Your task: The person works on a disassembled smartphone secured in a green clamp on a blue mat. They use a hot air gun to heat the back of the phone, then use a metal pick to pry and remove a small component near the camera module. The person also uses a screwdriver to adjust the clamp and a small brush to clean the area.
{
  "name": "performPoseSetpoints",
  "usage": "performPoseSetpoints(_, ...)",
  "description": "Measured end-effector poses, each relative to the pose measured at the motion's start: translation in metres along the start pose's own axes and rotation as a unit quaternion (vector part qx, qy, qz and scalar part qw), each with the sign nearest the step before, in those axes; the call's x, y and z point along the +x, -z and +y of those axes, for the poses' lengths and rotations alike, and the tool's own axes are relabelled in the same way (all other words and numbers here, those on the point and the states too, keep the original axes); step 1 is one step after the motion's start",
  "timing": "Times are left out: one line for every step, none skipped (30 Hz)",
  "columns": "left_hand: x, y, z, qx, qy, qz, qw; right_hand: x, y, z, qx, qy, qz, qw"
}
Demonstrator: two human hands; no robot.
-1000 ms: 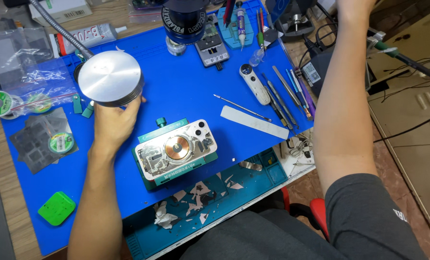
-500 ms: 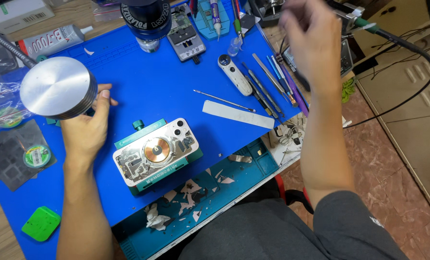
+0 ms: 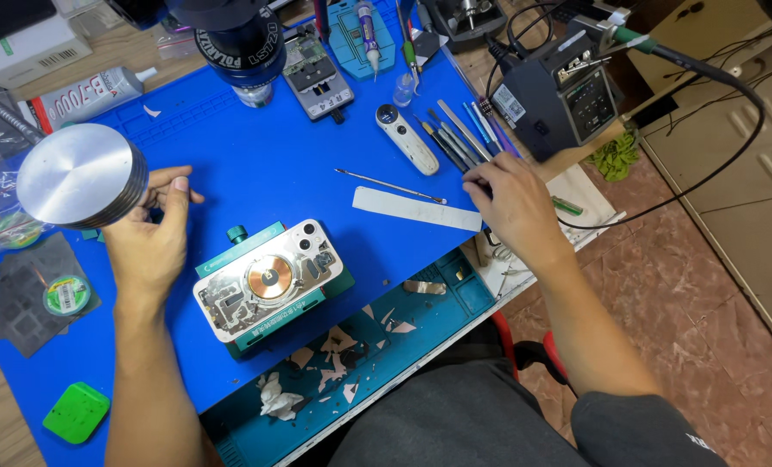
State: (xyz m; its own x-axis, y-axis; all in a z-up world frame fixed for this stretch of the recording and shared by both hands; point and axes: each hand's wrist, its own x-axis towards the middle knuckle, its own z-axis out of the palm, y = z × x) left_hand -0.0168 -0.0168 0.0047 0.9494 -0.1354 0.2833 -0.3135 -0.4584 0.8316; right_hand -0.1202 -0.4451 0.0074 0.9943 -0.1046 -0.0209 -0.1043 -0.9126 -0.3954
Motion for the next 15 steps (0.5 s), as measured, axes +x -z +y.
performPoseSetpoints(0.000,0.000,0.000,-0.007,0.006,0.002,1.000,0.001,-0.005,0.002,-0.007,-0.001,0.013,1.000)
performPoseSetpoints(0.001,0.000,0.000,-0.013,0.013,0.004,1.000,0.003,-0.010,0.004,-0.014,-0.002,0.027,1.000)
performPoseSetpoints(0.001,0.000,-0.001,-0.012,0.012,0.006,1.000,0.006,-0.012,0.004,-0.013,-0.001,0.027,1.000)
performPoseSetpoints(0.002,0.000,-0.002,-0.016,0.005,0.005,1.000,0.008,-0.015,0.005,-0.012,-0.011,0.036,0.999)
performPoseSetpoints(0.002,-0.001,-0.004,-0.020,-0.001,0.004,1.000,0.010,-0.018,0.006,-0.011,-0.021,0.046,0.999)
performPoseSetpoints(0.003,-0.001,-0.003,-0.020,-0.002,0.004,1.000,0.012,-0.022,0.008,-0.011,-0.021,0.046,0.999)
performPoseSetpoints(0.003,-0.001,-0.002,-0.019,-0.005,0.005,1.000,0.015,-0.027,0.009,-0.030,-0.018,0.062,0.997)
performPoseSetpoints(0.003,-0.001,-0.001,-0.018,-0.009,0.006,1.000,0.017,-0.031,0.011,-0.049,-0.016,0.077,0.996)
performPoseSetpoints(0.002,0.000,-0.001,-0.018,-0.009,0.006,1.000,0.019,-0.031,0.011,-0.049,-0.016,0.077,0.996)
performPoseSetpoints(0.002,0.000,0.000,-0.014,-0.006,0.006,1.000,0.022,-0.030,0.010,-0.044,-0.017,0.063,0.997)
performPoseSetpoints(0.002,0.001,0.000,-0.009,-0.003,0.006,1.000,0.024,-0.029,0.010,-0.038,-0.019,0.049,0.998)
performPoseSetpoints(0.002,0.001,0.000,-0.009,-0.003,0.007,1.000,0.023,-0.023,0.007,-0.038,-0.019,0.049,0.998)
performPoseSetpoints(0.002,0.001,0.001,-0.010,-0.005,0.006,1.000,0.023,-0.017,0.004,-0.020,-0.014,0.067,0.997)
performPoseSetpoints(0.002,0.001,0.001,-0.011,-0.007,0.006,1.000,0.022,-0.011,0.001,-0.002,-0.009,0.085,0.996)
performPoseSetpoints(0.002,0.001,0.001,-0.012,-0.006,0.005,1.000,0.024,-0.010,0.002,-0.002,-0.009,0.085,0.996)
